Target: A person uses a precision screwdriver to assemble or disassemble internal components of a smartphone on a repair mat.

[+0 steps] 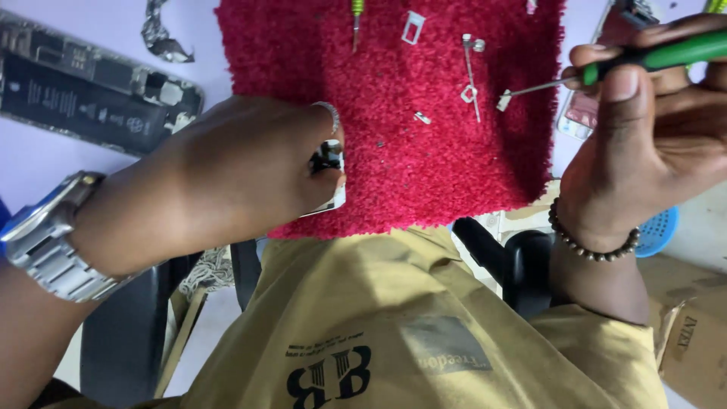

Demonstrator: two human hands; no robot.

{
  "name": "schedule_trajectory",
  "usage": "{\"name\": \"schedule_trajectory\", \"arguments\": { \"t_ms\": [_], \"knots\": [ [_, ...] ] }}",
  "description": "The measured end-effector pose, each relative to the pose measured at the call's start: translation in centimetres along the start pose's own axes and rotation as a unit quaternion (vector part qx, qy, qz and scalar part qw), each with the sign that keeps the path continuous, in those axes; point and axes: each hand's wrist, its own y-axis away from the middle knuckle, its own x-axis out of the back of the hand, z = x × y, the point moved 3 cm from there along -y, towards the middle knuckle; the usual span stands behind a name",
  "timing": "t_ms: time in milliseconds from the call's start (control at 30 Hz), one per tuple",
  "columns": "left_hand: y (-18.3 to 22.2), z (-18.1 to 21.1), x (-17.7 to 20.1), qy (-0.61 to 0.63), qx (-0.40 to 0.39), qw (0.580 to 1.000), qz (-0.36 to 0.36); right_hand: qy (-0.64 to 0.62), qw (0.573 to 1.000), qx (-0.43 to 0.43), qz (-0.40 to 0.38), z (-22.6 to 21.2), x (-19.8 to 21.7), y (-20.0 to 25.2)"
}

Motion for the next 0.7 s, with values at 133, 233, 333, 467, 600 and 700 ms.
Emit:
{"name": "schedule_trajectory", "arguments": {
  "t_ms": [133, 233, 333, 467, 600, 700],
  "knots": [
    [0.1, 0.0, 0.1, 0.0, 0.029, 0.999, -0.043, 0.017, 0.999, -0.022, 0.027, 1.2, 0.5, 0.9],
    [0.2, -1.1, -0.9, 0.061, -0.015, 0.998, 0.022, -0.093, 0.993, 0.003, 0.066, 3.4, 2.2, 3.0],
    [0.1, -2.0, -1.6, 0.029, -0.118, 0.979, 0.165, -0.082, 0.994, 0.001, 0.072, 3.6, 2.5, 3.2],
    [0.0, -1.5, -0.9, 0.001, -0.024, 0.996, 0.082, -0.072, 0.994, -0.003, 0.077, 3.2, 3.4, 3.9],
    [0.0, -1.2, -0.5, -0.019, 0.068, 0.997, 0.011, -0.069, 0.995, -0.005, 0.078, 3.3, 4.1, 4.0],
    [0.1, -0.8, -0.2, -0.006, 0.106, 0.994, -0.004, -0.068, 0.995, -0.006, 0.079, 3.3, 3.2, 4.1]
  ]
}}
